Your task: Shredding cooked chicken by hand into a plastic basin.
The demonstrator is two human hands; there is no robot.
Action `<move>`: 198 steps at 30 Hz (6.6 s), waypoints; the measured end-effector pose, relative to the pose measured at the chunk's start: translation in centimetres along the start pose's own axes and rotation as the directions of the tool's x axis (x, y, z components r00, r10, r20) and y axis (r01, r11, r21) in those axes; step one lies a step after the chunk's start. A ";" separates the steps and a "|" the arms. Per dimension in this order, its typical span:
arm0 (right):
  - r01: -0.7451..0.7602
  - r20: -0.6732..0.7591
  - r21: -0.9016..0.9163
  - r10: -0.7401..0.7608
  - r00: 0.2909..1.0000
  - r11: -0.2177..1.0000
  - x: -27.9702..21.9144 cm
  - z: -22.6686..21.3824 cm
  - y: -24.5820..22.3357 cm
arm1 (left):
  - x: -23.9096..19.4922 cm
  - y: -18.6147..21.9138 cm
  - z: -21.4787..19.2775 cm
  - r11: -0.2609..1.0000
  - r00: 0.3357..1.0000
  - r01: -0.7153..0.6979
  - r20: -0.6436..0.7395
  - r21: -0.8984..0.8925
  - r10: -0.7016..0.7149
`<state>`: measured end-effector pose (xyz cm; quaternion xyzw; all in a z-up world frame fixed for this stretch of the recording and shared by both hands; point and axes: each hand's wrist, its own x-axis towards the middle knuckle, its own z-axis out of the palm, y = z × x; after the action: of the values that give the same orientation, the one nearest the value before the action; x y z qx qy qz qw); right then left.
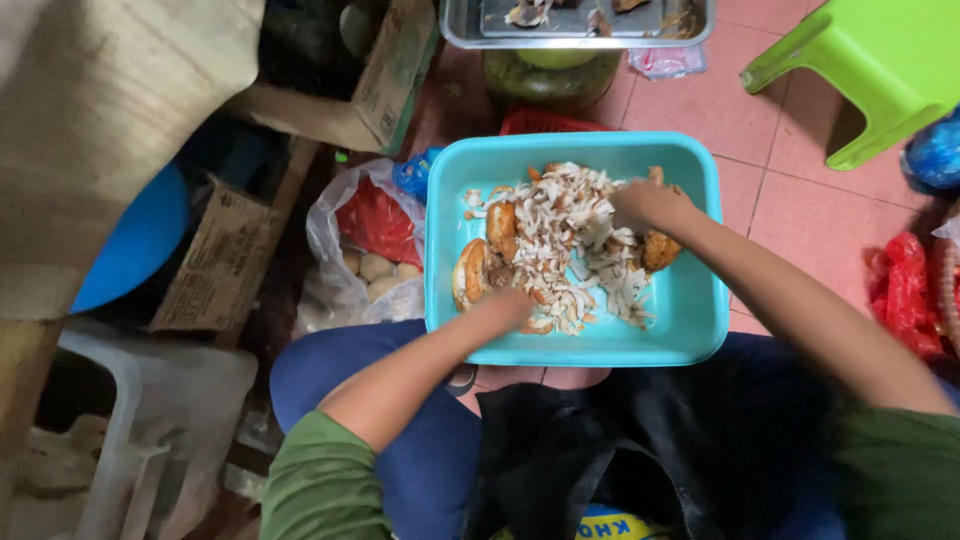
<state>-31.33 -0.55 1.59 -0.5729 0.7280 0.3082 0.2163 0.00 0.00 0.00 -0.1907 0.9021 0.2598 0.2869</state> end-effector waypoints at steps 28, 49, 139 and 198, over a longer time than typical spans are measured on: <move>0.187 -0.285 0.572 -0.020 0.958 0.799 10.5 5.6 -16.2 | 8.6 -14.7 -1.8 0.901 0.875 0.324 -0.271 -0.290 -0.402; 0.087 0.003 0.357 -0.095 0.996 0.930 4.1 18.2 -6.6 | 0.1 -0.4 -2.8 0.949 0.965 0.262 0.077 -0.177 -0.252; 0.122 0.014 0.275 -0.131 0.991 0.954 -5.7 7.2 -5.3 | 4.8 3.9 5.6 0.841 0.569 0.229 -0.768 0.490 0.293; 0.013 -0.082 0.240 0.007 0.997 0.971 -6.7 8.2 -1.0 | 3.5 1.2 7.1 0.796 0.739 -0.085 -0.498 0.599 0.453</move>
<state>-29.05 9.66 0.01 -0.5559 0.7673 0.1939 0.2545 -0.27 4.36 -6.73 -0.0377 0.9981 -0.0417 -0.0265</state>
